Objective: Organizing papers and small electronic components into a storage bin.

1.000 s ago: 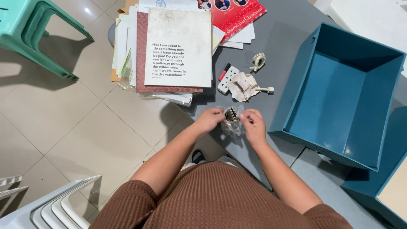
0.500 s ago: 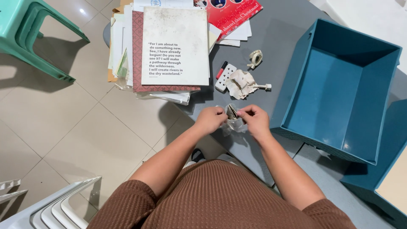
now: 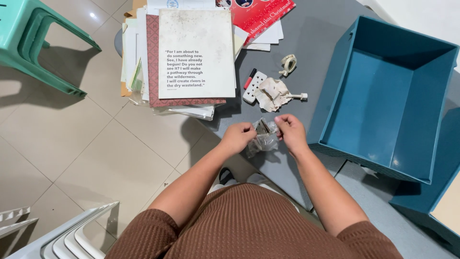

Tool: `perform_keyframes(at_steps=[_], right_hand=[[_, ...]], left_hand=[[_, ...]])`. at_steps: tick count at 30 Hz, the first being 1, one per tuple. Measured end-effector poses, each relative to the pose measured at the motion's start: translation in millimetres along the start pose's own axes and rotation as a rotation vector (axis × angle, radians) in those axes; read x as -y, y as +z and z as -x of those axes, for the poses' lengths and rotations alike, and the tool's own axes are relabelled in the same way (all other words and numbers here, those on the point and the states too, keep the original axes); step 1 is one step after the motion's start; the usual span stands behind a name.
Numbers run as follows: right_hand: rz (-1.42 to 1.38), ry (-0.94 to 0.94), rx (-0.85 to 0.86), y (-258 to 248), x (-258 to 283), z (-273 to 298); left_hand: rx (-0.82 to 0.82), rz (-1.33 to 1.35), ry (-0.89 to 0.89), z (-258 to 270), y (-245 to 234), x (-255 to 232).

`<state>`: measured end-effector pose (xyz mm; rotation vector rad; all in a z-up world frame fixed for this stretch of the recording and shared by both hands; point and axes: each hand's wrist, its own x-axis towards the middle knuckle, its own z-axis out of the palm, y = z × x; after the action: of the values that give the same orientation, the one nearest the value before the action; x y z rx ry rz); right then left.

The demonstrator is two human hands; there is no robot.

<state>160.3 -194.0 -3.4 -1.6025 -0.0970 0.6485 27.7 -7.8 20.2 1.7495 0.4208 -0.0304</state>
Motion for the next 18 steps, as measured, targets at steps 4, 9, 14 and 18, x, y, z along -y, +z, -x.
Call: perform_keyframes(at_steps=[4,9,14,18], right_hand=[[0.259,0.058,-0.076,-16.4,-12.0,-50.8],[1.126,-0.328,-0.276,-26.8,-7.8,-92.7],[1.377,-0.183,-0.272,-24.5,-25.4,-100.9],[1.512,-0.163,-0.214,-15.7,-11.0,-82.8]], left_hand=[[0.007,0.091,-0.051,4.7,1.7,4.1],[0.017,0.091,-0.039,15.8,-6.0,4.2],[0.023,0.031,-0.082,20.5,-11.6,8.5],[0.041,0.002,-0.100,22.2,-14.8,0.7]])
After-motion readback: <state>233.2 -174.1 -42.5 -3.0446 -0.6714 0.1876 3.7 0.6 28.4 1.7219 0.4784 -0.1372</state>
